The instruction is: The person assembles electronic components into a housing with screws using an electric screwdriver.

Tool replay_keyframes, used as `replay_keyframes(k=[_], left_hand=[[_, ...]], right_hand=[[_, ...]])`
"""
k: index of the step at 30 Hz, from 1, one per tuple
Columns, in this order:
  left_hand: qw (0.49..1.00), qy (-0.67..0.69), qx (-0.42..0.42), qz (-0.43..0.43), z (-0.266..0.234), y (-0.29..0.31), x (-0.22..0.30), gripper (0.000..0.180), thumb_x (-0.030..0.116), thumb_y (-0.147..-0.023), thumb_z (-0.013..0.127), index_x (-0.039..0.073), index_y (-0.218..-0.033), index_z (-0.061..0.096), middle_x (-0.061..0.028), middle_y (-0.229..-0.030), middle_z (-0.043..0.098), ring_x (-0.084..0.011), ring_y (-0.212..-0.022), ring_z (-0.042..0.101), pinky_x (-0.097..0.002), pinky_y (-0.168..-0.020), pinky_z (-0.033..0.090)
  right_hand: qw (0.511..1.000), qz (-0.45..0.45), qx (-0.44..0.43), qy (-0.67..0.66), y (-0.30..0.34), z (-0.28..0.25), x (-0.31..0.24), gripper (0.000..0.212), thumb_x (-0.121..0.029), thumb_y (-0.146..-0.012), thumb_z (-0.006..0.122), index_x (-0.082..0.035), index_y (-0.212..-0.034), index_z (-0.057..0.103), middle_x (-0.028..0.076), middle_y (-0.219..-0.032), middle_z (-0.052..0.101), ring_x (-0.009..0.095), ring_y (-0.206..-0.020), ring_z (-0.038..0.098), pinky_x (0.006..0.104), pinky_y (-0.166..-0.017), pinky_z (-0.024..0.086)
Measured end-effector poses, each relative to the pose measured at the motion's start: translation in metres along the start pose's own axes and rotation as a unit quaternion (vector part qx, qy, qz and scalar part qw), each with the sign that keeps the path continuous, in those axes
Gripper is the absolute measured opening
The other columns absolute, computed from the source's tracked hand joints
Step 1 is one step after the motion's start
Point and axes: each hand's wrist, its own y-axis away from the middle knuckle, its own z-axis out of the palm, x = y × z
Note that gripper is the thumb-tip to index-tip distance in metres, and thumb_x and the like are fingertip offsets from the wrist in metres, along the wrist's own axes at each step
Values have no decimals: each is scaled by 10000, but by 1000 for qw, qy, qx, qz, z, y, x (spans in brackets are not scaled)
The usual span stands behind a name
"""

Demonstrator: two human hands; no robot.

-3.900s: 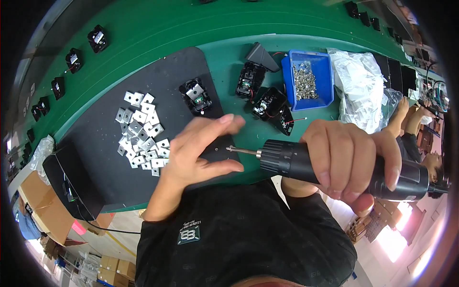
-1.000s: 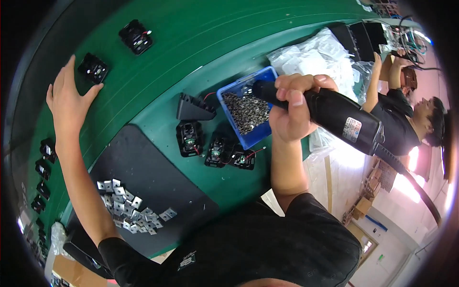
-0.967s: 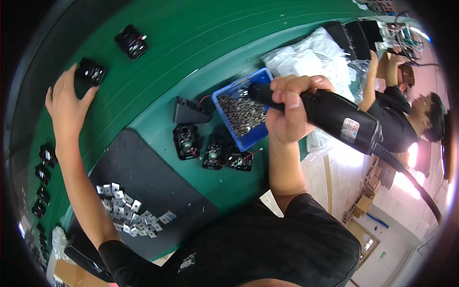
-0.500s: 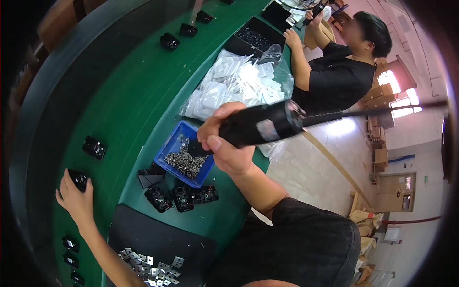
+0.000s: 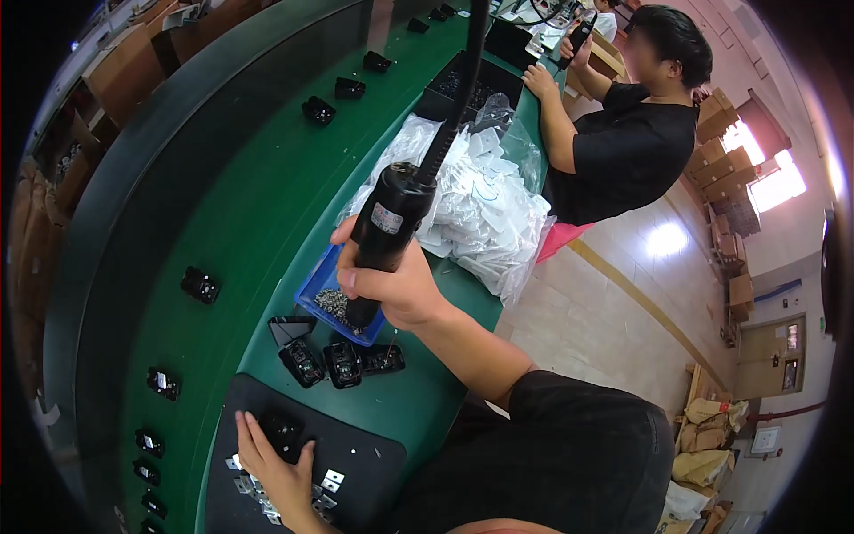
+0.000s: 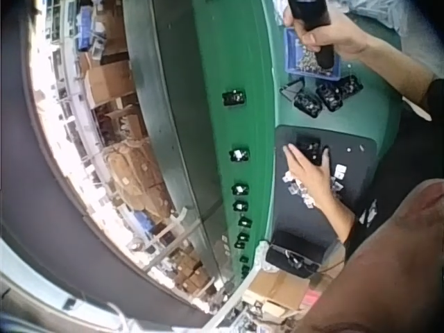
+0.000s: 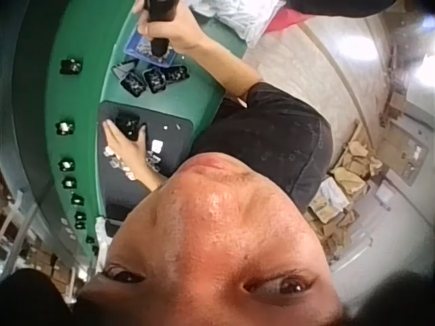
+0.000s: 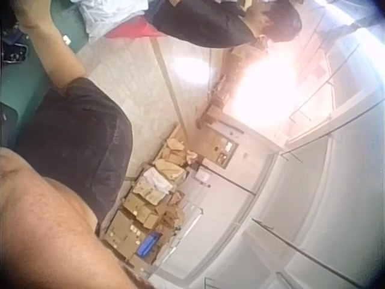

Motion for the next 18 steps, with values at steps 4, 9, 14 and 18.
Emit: replay_keyframes(k=[4,9,14,18], left_hand=[[986,1,166,16,7,40,2,695,122,-643,757,19,-1282,503,-193,-1272,514,-360,-1171,475,-474,-980,341],[999,-8,16,47,-2,75,25,344,125,-828,686,10,-1143,611,-202,-1175,604,-393,-1053,561,-465,-936,445],[999,-4,23,40,8,98,18,337,117,-808,701,3,-1116,624,-189,-1207,584,-393,-1081,541,-475,-938,436],[999,-4,13,44,1,97,23,328,92,-798,706,10,-1104,621,-168,-1202,585,-384,-1087,537,-470,-947,427]], right_hand=[[1000,12,-10,-17,8,3,-3,399,8,-708,685,-15,-1076,532,56,-743,616,110,-661,573,266,-636,448],[1000,16,3,8,13,-2,0,420,-4,-696,677,-15,-1089,527,66,-733,574,142,-643,536,292,-636,427],[999,22,-1,28,13,1,-1,430,-23,-696,677,-8,-1095,518,73,-737,580,143,-646,536,290,-642,427],[999,31,-6,33,11,0,0,431,-26,-702,676,-3,-1099,510,71,-729,573,144,-648,537,291,-642,430]])
